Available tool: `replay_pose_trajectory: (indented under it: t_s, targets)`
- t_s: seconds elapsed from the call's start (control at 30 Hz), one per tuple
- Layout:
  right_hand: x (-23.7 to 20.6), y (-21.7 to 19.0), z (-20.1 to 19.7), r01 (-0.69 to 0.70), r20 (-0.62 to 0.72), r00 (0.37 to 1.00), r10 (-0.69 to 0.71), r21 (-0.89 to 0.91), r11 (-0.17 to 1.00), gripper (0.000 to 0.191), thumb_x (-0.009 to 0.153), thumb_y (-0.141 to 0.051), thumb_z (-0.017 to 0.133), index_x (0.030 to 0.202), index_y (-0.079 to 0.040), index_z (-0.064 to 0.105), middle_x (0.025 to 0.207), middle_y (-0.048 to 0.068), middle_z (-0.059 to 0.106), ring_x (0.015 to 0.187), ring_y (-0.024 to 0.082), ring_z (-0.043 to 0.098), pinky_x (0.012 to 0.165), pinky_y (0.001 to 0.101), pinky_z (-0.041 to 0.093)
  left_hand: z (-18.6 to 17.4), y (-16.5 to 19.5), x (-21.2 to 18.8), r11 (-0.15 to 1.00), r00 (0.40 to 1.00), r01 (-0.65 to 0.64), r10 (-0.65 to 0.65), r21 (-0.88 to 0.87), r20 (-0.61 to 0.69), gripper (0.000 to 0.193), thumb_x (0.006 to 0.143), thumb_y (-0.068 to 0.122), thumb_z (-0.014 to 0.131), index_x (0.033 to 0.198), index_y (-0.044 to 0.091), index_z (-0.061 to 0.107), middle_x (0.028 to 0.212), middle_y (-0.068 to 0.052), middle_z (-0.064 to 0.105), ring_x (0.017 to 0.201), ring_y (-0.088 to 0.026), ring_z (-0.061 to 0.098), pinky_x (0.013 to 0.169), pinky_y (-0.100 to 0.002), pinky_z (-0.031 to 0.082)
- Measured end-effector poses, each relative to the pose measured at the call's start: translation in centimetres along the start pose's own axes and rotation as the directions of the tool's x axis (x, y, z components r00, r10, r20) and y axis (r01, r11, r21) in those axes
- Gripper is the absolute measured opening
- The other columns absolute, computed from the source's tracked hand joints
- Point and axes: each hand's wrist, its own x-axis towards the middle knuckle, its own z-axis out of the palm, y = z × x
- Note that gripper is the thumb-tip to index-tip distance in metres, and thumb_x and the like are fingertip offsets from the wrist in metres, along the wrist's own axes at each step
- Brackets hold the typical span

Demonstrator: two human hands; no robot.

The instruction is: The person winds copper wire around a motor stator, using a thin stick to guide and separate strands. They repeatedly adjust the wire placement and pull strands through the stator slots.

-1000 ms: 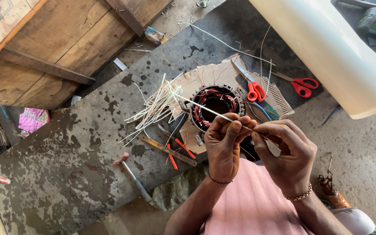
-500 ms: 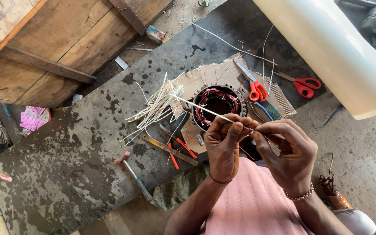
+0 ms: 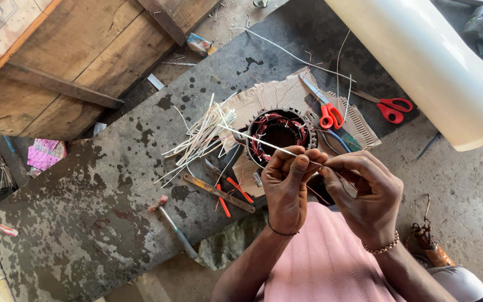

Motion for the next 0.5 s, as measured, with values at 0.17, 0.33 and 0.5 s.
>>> replay_pose_trajectory:
  t_s: [0.17,0.33,0.5]
  targets:
    - [0.15,-0.1,0.35,0.035,-0.018,0.999,-0.037,-0.065,0.997,0.014,0.089,0.006,0.076,0.102,0.003,0.071,0.104,0.007,0.069,0.096,0.009,0.069,0.087,0.0231,0.061,0.19,0.12,0.06,1.0,1.0,0.004,-0.004,0.004,-0.029,0.021,0.101,0.004,0.07,0.119,-0.004,0.064,0.11,-0.02,0.074,0.104,-0.029,0.075,0.094,-0.038,0.062]
    - [0.09,-0.16,0.8,0.123,-0.036,0.99,-0.133,-0.208,0.97,0.016,0.088,0.004,0.078,0.101,-0.001,0.072,0.102,0.007,0.071,0.09,0.01,0.072,0.078,0.0225,0.061,0.27,0.33,0.11,0.997,0.998,-0.038,0.041,0.069,-0.038,0.02,0.099,0.003,0.071,0.117,-0.004,0.064,0.108,-0.02,0.075,0.102,-0.028,0.075,0.093,-0.038,0.062]
    - [0.53,-0.18,0.85,0.261,-0.008,0.958,-0.286,-0.38,0.887,0.017,0.086,0.002,0.082,0.099,-0.003,0.072,0.099,0.008,0.072,0.088,0.014,0.072,0.078,0.0261,0.059,0.15,0.98,0.01,0.977,0.995,-0.097,0.097,0.192,0.009,0.017,0.1,0.002,0.072,0.114,-0.003,0.065,0.106,-0.019,0.076,0.099,-0.024,0.075,0.092,-0.035,0.06]
